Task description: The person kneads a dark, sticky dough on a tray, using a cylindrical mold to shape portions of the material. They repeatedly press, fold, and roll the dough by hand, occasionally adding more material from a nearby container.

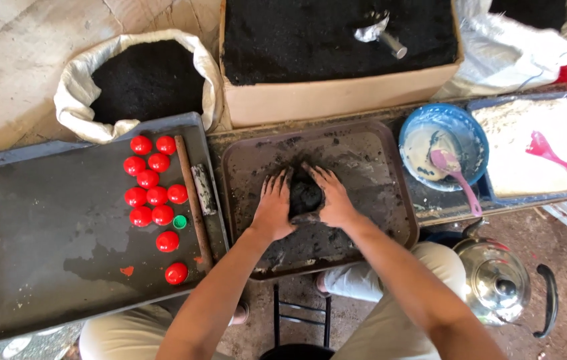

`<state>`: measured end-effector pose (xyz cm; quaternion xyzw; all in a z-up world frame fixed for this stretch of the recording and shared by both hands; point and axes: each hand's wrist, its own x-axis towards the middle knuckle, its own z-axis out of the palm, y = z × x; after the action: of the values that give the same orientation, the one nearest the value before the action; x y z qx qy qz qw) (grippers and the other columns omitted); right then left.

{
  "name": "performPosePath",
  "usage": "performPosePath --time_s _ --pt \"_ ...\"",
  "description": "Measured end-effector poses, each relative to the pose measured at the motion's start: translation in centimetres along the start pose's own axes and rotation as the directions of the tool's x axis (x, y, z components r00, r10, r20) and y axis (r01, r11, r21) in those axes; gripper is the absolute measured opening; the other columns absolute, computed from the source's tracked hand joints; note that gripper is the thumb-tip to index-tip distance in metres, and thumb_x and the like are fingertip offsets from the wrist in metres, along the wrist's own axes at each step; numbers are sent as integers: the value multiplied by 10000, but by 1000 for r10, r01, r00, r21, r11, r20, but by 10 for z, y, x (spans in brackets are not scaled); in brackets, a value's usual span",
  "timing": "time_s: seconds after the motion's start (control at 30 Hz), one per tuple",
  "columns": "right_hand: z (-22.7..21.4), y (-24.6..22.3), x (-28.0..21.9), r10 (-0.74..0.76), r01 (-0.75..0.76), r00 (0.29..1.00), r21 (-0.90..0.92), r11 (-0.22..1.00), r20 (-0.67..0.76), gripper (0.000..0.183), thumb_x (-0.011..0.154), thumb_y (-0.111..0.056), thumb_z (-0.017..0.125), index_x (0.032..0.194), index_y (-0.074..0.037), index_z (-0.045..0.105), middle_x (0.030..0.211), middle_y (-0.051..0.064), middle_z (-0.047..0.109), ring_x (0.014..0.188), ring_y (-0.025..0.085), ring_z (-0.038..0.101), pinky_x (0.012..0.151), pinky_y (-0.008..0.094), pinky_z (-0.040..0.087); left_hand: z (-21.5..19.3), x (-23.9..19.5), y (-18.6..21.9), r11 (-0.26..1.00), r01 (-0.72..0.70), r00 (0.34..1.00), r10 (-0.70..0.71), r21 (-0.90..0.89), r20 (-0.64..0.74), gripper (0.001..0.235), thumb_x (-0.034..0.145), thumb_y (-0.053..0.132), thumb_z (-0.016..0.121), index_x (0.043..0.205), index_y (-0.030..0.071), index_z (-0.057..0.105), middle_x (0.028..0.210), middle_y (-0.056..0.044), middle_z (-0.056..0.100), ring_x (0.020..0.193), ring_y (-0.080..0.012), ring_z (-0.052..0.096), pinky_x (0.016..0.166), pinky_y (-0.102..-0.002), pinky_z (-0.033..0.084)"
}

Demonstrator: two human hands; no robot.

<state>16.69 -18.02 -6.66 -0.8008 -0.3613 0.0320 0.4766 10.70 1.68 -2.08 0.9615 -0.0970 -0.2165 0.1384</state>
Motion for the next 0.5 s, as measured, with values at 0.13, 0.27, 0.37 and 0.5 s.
performPosePath --time_s 0.13,0.27,0.37,0.5 --pt "-9 24 -5 27 -14 994 -117 993 108 1066 694 -165 864 1611 -45 333 1523 333 430 1383 585 384 1152 704 256 17 15 -13 997 -54 998 55 49 -8 1146 787 471 763 1602 -70 165 1655 -268 188 1541 -470 153 1290 -556 78" --pt "4 32 -17 9 16 991 -182 983 134 1009 700 -378 890 1533 -48 426 1468 264 490 1372 514 435 1163 688 257 29 10 -17 985 -121 991 127 122 -50 1012 855 497 695 1592 -22 238 1598 -223 282 1499 -471 238 1265 -575 153" --pt "0 23 -13 -18 44 996 -281 959 92 1020 564 -287 933 1443 -9 498 1384 261 553 1285 549 501 1064 699 386 33 19 -17 973 -127 989 139 190 -50 948 875 490 669 1584 -7 283 1576 -213 314 1475 -473 278 1242 -589 198" --pt "4 36 -22 -25 50 997 -384 922 69 834 669 -322 912 1372 -38 564 1312 221 591 1193 504 575 922 642 524 39 21 -18 979 -103 993 111 174 -37 892 920 519 580 1581 -10 300 1575 -219 331 1471 -474 300 1221 -600 227"
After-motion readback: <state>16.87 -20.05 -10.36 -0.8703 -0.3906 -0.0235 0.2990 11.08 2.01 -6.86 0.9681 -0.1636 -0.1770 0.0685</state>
